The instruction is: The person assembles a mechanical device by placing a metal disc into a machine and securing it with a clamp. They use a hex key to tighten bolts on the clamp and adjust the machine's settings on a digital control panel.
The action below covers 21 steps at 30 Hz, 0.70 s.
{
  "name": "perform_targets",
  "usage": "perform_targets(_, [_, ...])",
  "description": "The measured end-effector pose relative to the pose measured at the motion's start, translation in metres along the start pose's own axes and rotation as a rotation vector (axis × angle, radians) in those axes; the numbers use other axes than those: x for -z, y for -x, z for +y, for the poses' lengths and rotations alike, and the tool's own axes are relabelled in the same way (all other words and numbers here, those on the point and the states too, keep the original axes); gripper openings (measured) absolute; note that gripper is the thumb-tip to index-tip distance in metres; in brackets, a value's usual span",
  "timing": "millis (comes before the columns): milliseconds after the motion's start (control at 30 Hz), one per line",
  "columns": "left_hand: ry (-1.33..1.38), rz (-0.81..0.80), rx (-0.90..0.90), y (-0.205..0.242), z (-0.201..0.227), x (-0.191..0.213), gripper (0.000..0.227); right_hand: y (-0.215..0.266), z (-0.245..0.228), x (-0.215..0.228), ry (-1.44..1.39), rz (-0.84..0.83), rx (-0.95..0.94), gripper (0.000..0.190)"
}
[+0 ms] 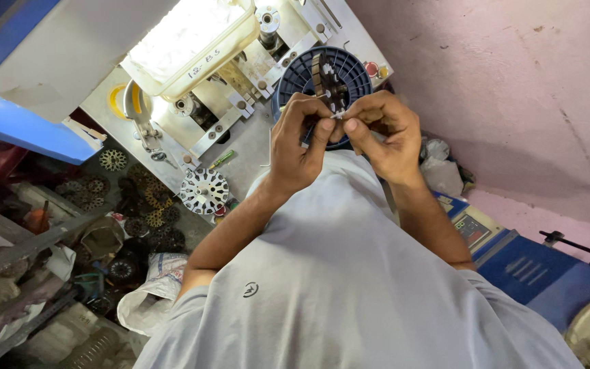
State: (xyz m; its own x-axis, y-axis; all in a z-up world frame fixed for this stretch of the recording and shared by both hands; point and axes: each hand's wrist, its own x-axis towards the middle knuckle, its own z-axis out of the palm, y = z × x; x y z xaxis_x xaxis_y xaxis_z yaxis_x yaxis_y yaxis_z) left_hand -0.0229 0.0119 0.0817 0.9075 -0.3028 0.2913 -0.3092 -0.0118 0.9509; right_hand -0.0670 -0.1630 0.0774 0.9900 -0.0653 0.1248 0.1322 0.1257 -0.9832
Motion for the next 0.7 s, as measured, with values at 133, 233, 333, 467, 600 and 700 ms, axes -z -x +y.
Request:
perform_targets(133, [-0.031,-0.017,-0.004,0.001,-0.003,0.002,0.009,-0.004,-0.008,-0.001,0.091,-0.007,0.064,0.016])
perform_targets(233, [-0.047,-0.043,-0.085,-0.001,0.001,0.003,0.009,-0.003,-0.008,0.002,0.174,-0.025,0.082,0.012])
perform_targets(333, [-0.079,-0.035,-0.139,-0.005,0.008,0.003,0.008,-0.003,-0.008,0.007,0.268,-0.023,0.113,0.012])
perform_targets(467, [-0.128,-0.039,-0.204,-0.004,0.015,0.003,0.008,-0.003,-0.006,0.01,0.377,-0.044,0.182,0.009])
perform_targets(600, [-0.257,0.001,-0.3,0.001,0.006,-0.004,0.01,-0.004,-0.007,0.008,0.348,-0.116,0.191,0.006])
perform_targets(700, [-0.311,-0.029,-0.318,0.002,-0.006,-0.001,0.01,-0.006,-0.011,0.0,0.448,-0.059,0.071,0.009])
